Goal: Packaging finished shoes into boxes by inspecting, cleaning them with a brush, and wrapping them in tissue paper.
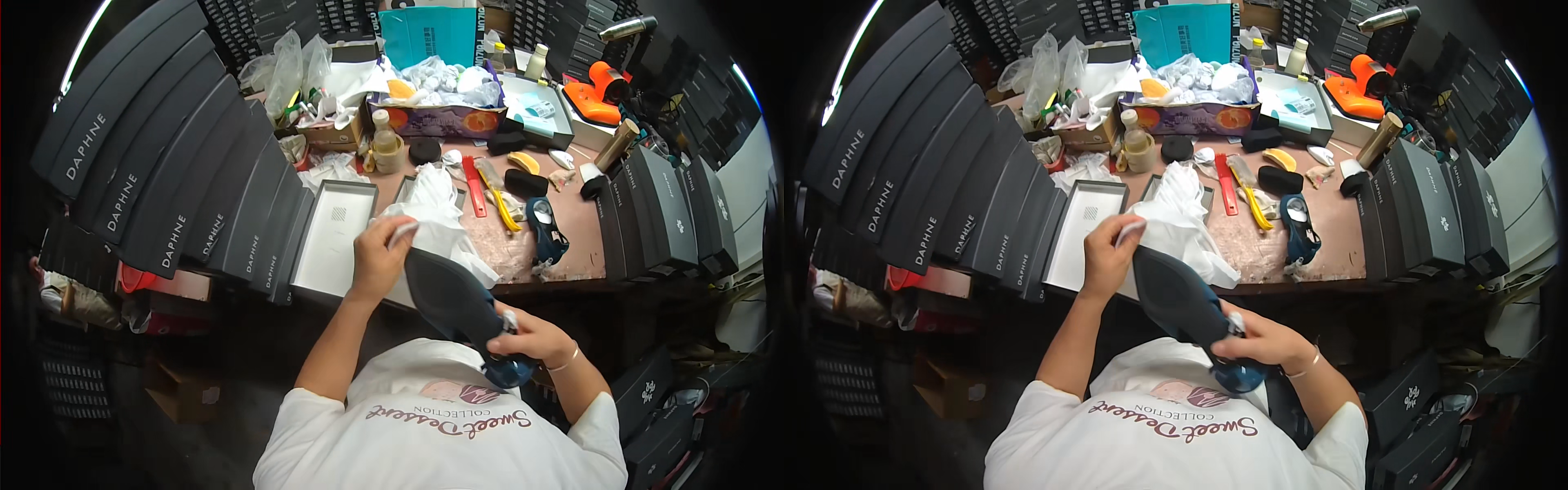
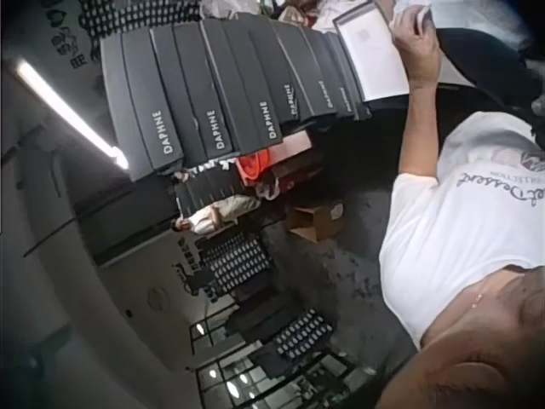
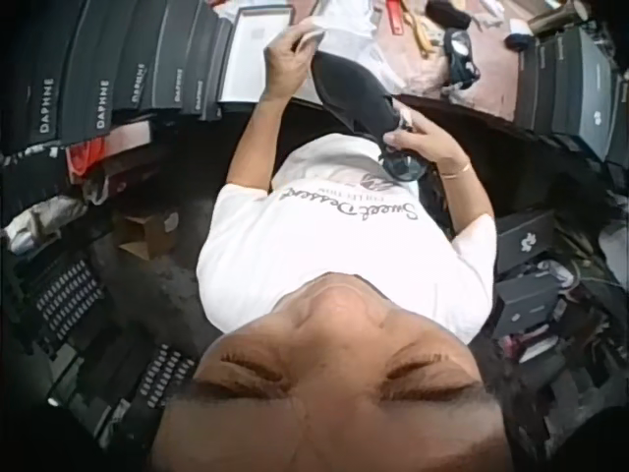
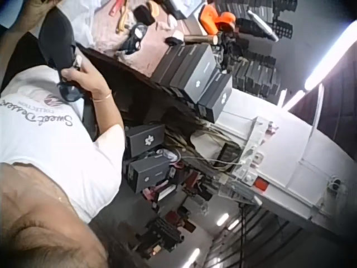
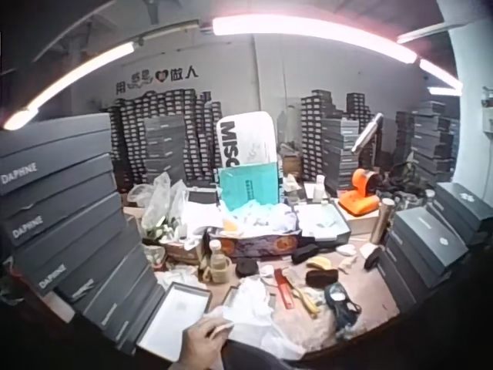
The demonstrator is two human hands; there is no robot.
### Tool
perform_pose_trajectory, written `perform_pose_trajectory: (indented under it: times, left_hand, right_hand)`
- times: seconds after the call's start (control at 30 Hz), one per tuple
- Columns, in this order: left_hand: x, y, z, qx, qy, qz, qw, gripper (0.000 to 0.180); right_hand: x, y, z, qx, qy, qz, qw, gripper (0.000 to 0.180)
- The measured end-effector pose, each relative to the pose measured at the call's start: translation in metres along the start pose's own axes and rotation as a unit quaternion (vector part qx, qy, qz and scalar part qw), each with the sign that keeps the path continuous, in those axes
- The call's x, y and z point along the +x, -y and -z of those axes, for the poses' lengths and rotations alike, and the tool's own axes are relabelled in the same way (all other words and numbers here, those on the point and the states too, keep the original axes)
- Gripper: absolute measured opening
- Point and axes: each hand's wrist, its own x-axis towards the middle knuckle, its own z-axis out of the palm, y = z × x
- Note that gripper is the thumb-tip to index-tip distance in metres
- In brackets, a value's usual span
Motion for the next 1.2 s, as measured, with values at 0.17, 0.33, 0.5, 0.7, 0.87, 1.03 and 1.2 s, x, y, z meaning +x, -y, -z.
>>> perform_pose_trajectory:
  times: [0.17, 0.33, 0.5, 0.7, 0.87, 1.03, 1.2]
  left_hand:
    - [-0.017, -0.033, 0.034, 0.061, 0.100, -0.105, 0.988, 0.036]
    - [0.009, 0.002, 0.034, 0.027, 0.001, 0.029, 0.999, 0.017]
    - [0.007, 0.002, 0.024, 0.002, 0.059, 0.044, 0.997, 0.018]
    - [-0.024, -0.022, 0.031, -0.009, 0.023, -0.092, 0.995, 0.039]
    - [-0.013, -0.023, 0.036, 0.067, -0.056, -0.259, 0.962, 0.043]
    - [-0.039, 0.000, 0.037, 0.041, 0.015, -0.237, 0.971, 0.053]
    - [-0.051, 0.003, 0.041, 0.037, -0.008, -0.112, 0.993, 0.048]
  right_hand:
    - [0.090, -0.016, 0.002, 0.072, -0.099, 0.046, 0.991, 0.046]
    - [0.097, -0.033, 0.013, 0.234, -0.045, -0.007, 0.971, 0.053]
    - [0.097, -0.030, 0.013, 0.254, -0.025, -0.017, 0.967, 0.055]
    - [0.112, -0.004, -0.001, 0.204, -0.034, 0.037, 0.978, 0.050]
    - [0.153, -0.002, -0.046, 0.000, -0.316, 0.064, 0.947, 0.045]
    - [0.175, -0.003, -0.002, -0.083, -0.160, 0.144, 0.973, 0.049]
    - [0.185, 0.003, -0.005, -0.081, -0.152, 0.137, 0.975, 0.041]
